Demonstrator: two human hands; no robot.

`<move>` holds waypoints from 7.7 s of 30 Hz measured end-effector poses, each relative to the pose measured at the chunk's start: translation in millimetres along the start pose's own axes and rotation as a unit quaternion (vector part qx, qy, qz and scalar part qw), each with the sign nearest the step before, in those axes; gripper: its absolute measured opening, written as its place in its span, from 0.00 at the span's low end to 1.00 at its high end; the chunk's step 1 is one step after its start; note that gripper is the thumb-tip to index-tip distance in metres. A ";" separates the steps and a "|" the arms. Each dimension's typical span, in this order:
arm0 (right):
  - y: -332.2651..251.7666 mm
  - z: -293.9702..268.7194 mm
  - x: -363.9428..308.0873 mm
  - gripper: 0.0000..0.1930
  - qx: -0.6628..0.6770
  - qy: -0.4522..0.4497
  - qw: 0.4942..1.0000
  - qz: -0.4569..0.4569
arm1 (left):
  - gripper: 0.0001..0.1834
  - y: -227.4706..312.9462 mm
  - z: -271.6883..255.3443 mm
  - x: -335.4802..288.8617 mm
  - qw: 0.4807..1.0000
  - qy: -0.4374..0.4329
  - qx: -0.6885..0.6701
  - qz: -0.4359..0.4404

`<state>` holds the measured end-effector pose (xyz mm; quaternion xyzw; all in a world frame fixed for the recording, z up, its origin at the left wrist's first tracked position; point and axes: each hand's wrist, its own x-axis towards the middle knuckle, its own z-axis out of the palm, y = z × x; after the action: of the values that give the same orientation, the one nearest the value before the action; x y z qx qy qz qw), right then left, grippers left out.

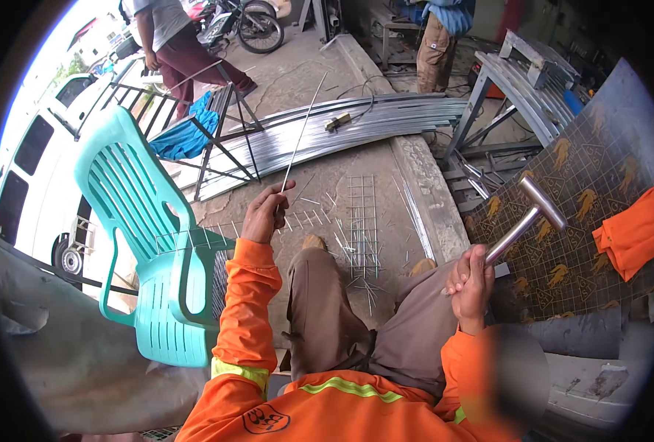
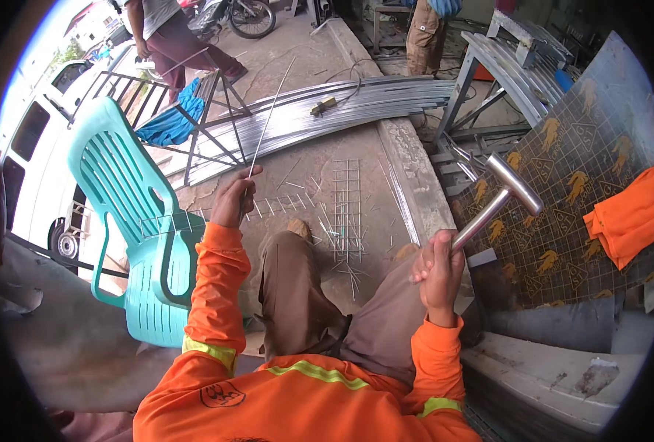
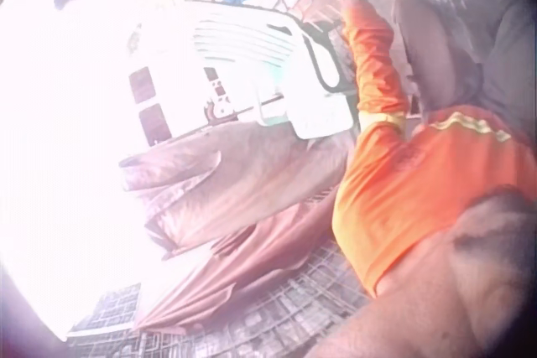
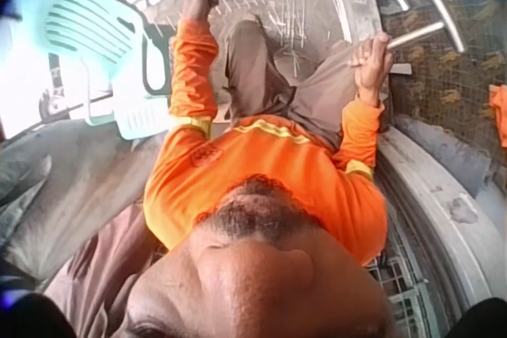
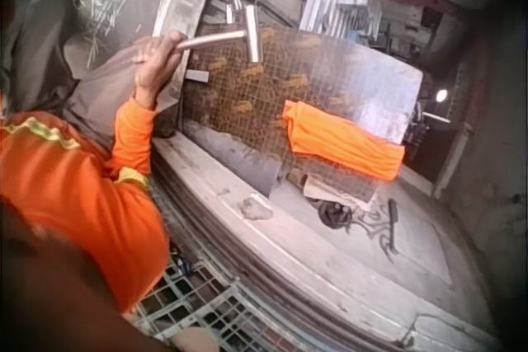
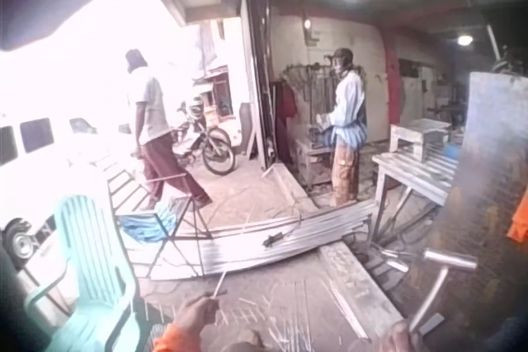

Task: Straightening and preparing metal wires or rods using a hammer on a concrete ledge.

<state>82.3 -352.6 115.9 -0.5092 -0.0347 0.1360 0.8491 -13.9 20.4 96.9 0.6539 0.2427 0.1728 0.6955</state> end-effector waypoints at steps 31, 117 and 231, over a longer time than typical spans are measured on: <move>-80.8 -82.1 -51.3 0.20 -0.169 0.251 0.949 -0.085 | 0.12 27.8 176.6 11.4 0.965 -0.205 -0.160 -0.044; 243.8 -323.5 203.4 0.25 -0.634 0.117 0.764 0.036 | 0.28 -418.9 305.5 125.9 0.872 -0.220 0.391 -0.195; 239.6 -357.9 173.9 0.23 -0.634 0.220 0.733 0.110 | 0.14 -441.3 278.1 103.7 0.905 -0.295 0.155 -0.264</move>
<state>273.1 -505.9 -278.9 -0.9454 0.1309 0.0594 0.2925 194.2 -188.9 -345.6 0.6863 0.2140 -0.2580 0.6454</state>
